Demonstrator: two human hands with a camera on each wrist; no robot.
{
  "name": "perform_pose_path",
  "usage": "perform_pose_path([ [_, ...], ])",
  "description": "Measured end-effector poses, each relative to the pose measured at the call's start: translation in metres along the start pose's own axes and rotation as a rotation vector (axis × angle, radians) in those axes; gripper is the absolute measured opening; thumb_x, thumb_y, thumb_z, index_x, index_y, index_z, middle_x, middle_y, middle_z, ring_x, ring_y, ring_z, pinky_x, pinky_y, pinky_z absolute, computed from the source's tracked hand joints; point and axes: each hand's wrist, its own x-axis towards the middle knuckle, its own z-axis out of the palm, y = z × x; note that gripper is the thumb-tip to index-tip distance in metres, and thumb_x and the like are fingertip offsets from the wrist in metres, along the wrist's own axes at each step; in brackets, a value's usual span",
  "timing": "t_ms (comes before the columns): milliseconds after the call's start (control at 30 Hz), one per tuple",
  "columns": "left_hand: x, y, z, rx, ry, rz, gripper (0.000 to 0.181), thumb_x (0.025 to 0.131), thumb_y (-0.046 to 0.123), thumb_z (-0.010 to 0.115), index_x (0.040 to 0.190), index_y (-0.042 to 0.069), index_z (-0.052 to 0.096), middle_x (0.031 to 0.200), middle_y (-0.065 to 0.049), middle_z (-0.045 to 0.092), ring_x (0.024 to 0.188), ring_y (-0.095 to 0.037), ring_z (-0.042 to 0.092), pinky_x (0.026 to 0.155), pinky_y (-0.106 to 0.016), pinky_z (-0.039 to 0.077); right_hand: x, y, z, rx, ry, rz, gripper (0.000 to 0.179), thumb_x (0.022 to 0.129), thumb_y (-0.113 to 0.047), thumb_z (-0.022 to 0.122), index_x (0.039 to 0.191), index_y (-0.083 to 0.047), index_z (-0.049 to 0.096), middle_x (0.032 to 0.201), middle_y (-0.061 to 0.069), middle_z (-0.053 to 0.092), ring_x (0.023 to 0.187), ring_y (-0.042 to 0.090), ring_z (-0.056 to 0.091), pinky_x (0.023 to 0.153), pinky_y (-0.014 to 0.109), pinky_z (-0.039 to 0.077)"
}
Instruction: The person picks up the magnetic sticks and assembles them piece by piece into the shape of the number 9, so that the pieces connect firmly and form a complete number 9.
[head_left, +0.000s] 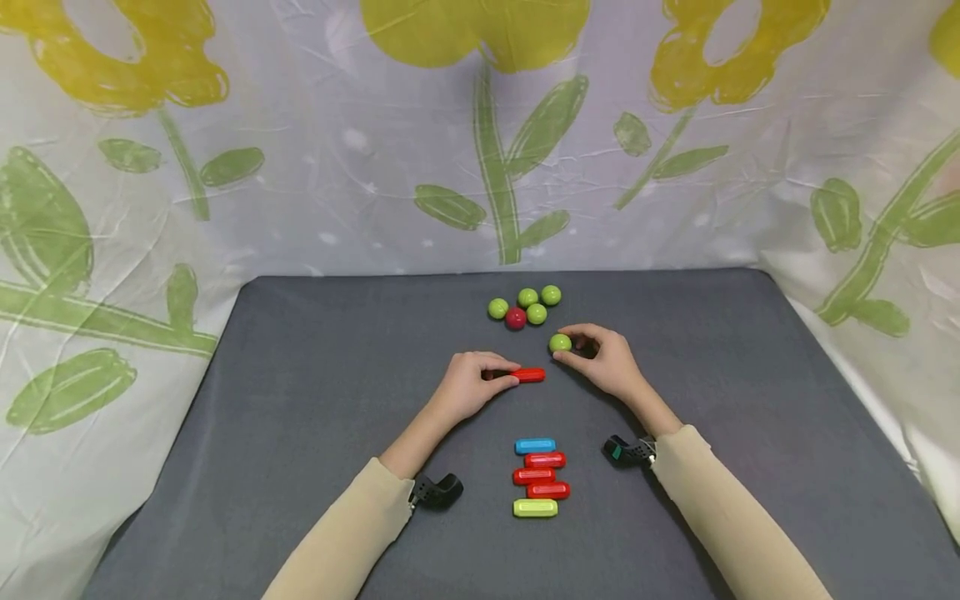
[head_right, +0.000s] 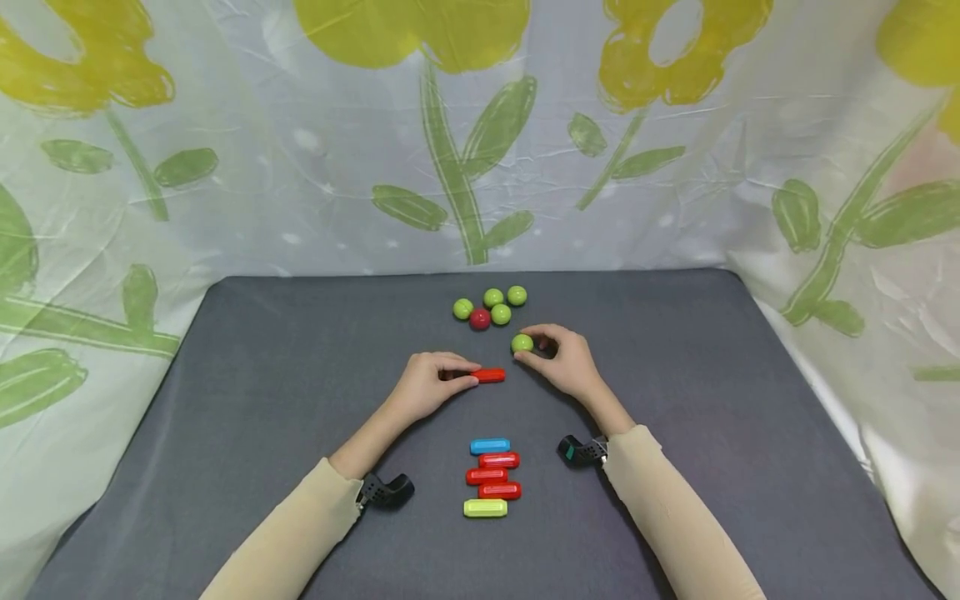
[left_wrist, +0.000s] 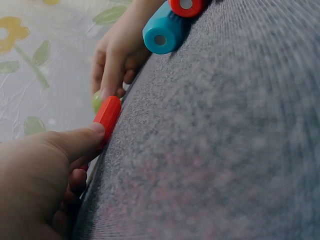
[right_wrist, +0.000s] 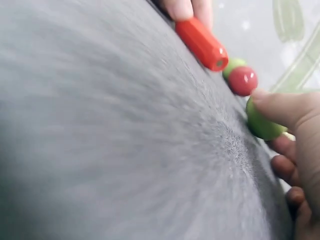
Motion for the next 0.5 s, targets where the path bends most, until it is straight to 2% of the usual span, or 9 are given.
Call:
perform_pose_path([
  [200,0.000,0.002,0.000,-0.006,0.016,0.006,0.020,0.094,0.020,0.084,0.114,0.015,0.085,0.108,-0.001,0.081,0.081,-0.012,0.064,0.072,-0.027,0.050,-0.023,-0.006,-0.006,0.039,-0.067,-0.097,0.035,0.088,-0.017,0.090,0.121,-0.013,0.079,0.109,0.002,0.076,0.093,0.018,0.061,0.078,0.029,0.047],
  [333,-0.001,0.002,0.000,-0.015,0.031,0.022,0.021,0.093,0.019,0.085,0.114,0.015,0.085,0.110,-0.001,0.081,0.093,-0.014,0.070,0.080,-0.030,0.055,-0.028,-0.008,-0.006,0.050,-0.093,-0.124,0.036,0.087,-0.016,0.091,0.121,-0.014,0.078,0.113,0.001,0.077,0.093,0.017,0.061,0.080,0.028,0.048],
  [500,-0.001,0.003,0.000,-0.031,0.026,0.021,0.022,0.093,0.018,0.085,0.114,0.015,0.085,0.110,-0.001,0.080,0.094,-0.015,0.070,0.079,-0.030,0.055,-0.028,-0.007,-0.004,0.031,-0.100,-0.142,0.037,0.085,-0.016,0.092,0.120,-0.014,0.079,0.114,0.001,0.077,0.091,0.015,0.060,0.081,0.029,0.049],
])
